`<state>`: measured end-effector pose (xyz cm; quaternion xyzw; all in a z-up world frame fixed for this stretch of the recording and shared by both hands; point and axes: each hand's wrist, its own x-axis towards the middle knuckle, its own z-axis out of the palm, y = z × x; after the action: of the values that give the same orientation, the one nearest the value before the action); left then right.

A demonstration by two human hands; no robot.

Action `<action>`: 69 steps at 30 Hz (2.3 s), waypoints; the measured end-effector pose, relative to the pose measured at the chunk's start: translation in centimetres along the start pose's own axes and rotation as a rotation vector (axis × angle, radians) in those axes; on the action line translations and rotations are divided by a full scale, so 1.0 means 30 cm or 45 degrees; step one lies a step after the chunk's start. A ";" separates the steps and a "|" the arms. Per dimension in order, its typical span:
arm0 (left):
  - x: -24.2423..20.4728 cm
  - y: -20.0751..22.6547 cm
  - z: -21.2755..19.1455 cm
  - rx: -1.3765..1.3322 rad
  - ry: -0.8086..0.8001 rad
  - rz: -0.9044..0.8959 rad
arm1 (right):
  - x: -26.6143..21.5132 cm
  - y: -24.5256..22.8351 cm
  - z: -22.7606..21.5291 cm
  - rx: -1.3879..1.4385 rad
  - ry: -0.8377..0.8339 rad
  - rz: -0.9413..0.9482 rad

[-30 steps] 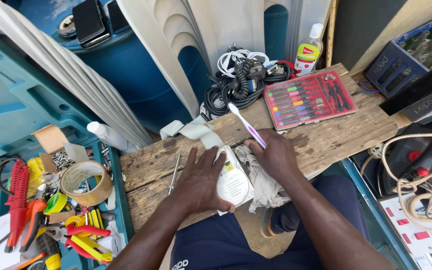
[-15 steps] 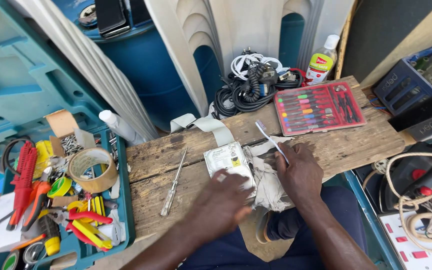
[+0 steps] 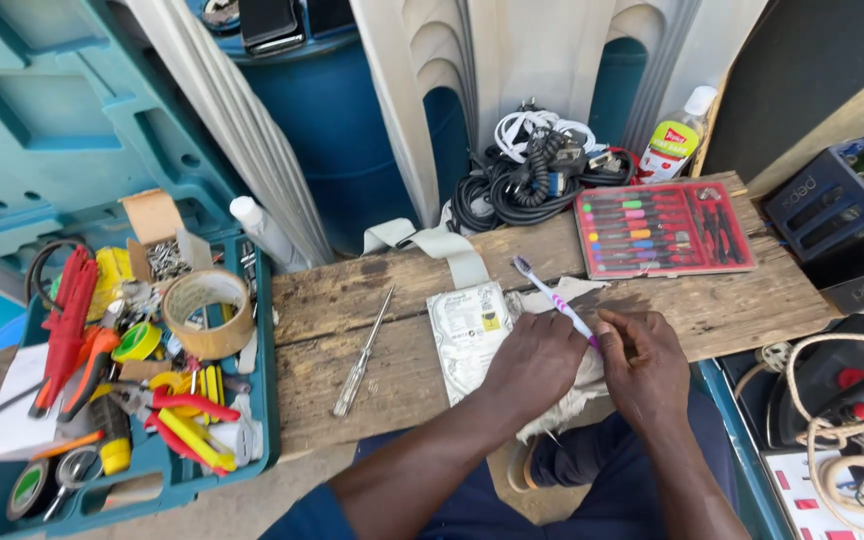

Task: Cleaning and inspecting a hard drive using a toothbrush, cloth, and precision screwdriver

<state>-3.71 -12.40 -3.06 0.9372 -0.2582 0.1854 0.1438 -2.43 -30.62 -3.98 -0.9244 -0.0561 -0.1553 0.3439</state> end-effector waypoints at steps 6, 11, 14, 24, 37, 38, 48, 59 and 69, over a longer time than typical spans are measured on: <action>0.103 -0.043 0.072 -0.429 -0.043 -0.326 | -0.049 -0.081 0.007 -0.092 0.094 -0.325; 0.097 -0.098 -0.043 -0.673 -0.204 -0.521 | -0.037 -0.010 0.025 -0.233 0.177 -0.453; 0.048 -0.151 -0.169 -0.540 -0.216 -0.518 | 0.029 0.028 -0.022 -0.152 0.282 -0.362; 0.222 -0.152 -0.151 -0.356 -0.008 -0.552 | 0.435 0.588 -0.143 -0.478 0.470 0.303; 0.467 -0.126 0.133 -0.588 -0.464 -0.588 | 0.253 0.457 -0.328 -0.246 0.034 0.889; 0.469 -0.135 0.161 -0.573 -0.447 -0.484 | 0.219 0.424 -0.349 -0.211 0.000 0.980; 0.489 -0.280 0.195 -0.669 -0.351 -0.409 | 0.042 0.067 -0.333 0.481 0.095 1.040; 0.453 -0.266 0.077 -0.727 -0.155 -0.301 | 0.052 0.041 -0.384 0.689 -0.015 0.947; 0.547 -0.196 0.009 -0.795 0.003 -0.455 | 0.206 0.091 -0.536 -0.213 0.134 0.486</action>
<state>12.63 -14.71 2.60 0.8782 -0.1341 0.0707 0.4535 -0.02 -43.22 7.84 -0.9342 0.1510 -0.1394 0.2916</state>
